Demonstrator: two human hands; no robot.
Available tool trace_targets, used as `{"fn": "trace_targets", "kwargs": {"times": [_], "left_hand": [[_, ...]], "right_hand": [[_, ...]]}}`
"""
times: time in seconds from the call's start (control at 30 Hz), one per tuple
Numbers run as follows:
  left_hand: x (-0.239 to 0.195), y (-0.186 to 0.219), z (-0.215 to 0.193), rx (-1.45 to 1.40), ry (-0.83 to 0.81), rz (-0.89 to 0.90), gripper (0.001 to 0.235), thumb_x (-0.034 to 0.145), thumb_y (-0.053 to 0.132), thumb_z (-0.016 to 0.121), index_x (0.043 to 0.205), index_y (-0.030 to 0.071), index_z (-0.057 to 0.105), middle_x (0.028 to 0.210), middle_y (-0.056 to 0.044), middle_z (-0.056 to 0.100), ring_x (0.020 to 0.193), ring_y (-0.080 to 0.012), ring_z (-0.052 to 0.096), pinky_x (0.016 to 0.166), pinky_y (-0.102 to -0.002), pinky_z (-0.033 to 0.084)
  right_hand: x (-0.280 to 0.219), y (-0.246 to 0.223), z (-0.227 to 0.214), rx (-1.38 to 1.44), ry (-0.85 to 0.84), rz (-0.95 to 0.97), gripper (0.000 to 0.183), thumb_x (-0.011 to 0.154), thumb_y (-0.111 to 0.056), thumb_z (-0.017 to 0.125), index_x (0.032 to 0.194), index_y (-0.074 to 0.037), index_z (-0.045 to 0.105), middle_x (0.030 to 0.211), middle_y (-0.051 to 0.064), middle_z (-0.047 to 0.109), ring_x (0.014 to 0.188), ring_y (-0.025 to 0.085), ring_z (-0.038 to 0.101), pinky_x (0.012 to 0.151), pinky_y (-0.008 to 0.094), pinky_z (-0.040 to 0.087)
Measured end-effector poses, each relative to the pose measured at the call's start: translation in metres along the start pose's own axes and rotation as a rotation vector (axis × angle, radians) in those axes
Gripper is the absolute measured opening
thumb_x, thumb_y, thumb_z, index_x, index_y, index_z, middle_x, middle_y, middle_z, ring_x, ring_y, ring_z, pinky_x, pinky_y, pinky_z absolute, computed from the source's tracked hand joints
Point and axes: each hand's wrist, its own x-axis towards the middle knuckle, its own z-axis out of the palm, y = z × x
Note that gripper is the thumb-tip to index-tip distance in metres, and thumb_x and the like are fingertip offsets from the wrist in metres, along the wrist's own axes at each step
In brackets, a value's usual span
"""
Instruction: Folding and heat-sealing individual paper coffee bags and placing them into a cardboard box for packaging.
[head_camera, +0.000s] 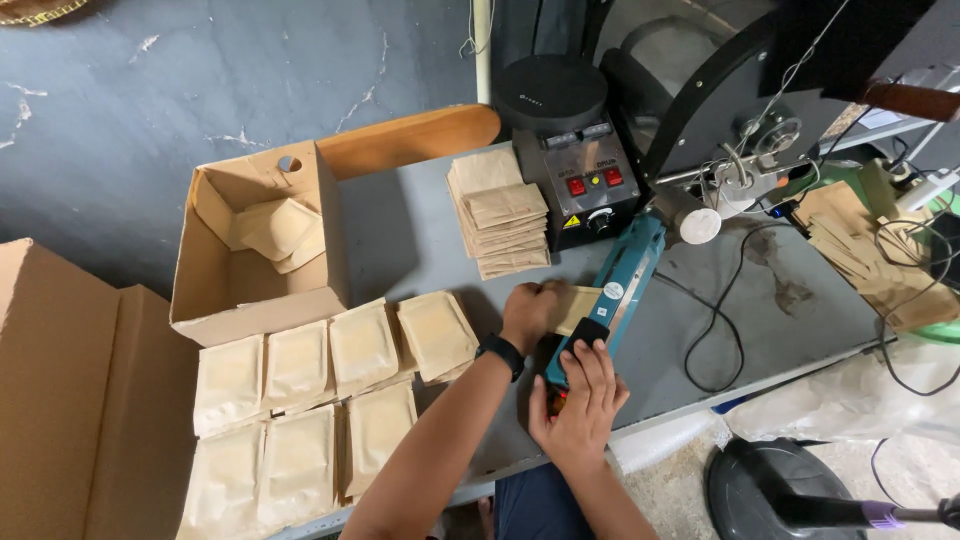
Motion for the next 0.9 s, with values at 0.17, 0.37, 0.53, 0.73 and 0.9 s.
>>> {"fn": "trace_targets", "kwargs": {"times": [0.17, 0.37, 0.53, 0.73, 0.9], "left_hand": [[0.026, -0.022, 0.007, 0.046, 0.063, 0.091, 0.048, 0.086, 0.052, 0.055, 0.08, 0.005, 0.066, 0.083, -0.011, 0.067, 0.081, -0.0294, 0.063, 0.074, -0.041, 0.046], [0.026, -0.022, 0.006, 0.097, 0.071, 0.113, 0.056, 0.088, 0.054, 0.052, 0.092, 0.003, 0.075, 0.096, -0.017, 0.076, 0.093, -0.0339, 0.069, 0.08, -0.041, 0.048], [0.012, -0.018, 0.002, 0.098, 0.056, 0.118, 0.057, 0.087, 0.049, 0.05, 0.113, 0.007, 0.077, 0.115, -0.017, 0.076, 0.108, -0.0332, 0.069, 0.088, -0.037, 0.051], [0.016, -0.019, 0.004, 0.108, 0.072, 0.115, 0.054, 0.086, 0.051, 0.052, 0.111, 0.01, 0.077, 0.117, -0.014, 0.076, 0.113, -0.0337, 0.067, 0.093, -0.037, 0.05], [0.018, -0.024, 0.005, 0.122, 0.07, 0.119, 0.054, 0.09, 0.051, 0.053, 0.109, 0.007, 0.077, 0.11, -0.017, 0.076, 0.106, -0.0369, 0.068, 0.089, -0.041, 0.049]], "right_hand": [[-0.004, 0.002, 0.002, -0.01, -0.023, -0.002, 0.041, 0.101, -0.03, 0.065, 0.133, -0.005, 0.058, 0.144, 0.012, 0.055, 0.142, 0.034, 0.051, 0.1, 0.045, 0.039], [0.0, 0.002, 0.0, -0.016, -0.006, -0.019, 0.04, 0.101, -0.029, 0.064, 0.133, -0.005, 0.057, 0.142, 0.013, 0.057, 0.14, 0.034, 0.053, 0.097, 0.044, 0.04], [-0.005, 0.004, 0.004, -0.007, 0.006, -0.029, 0.04, 0.101, -0.026, 0.065, 0.133, -0.004, 0.057, 0.144, 0.013, 0.056, 0.141, 0.036, 0.052, 0.099, 0.046, 0.04], [-0.005, 0.005, 0.006, -0.014, 0.009, -0.022, 0.042, 0.1, -0.027, 0.066, 0.134, -0.005, 0.056, 0.145, 0.012, 0.054, 0.143, 0.035, 0.05, 0.099, 0.046, 0.04], [-0.005, 0.004, 0.004, 0.007, -0.006, -0.014, 0.042, 0.099, -0.024, 0.064, 0.136, -0.006, 0.055, 0.145, 0.013, 0.055, 0.143, 0.036, 0.05, 0.1, 0.048, 0.04]]}}
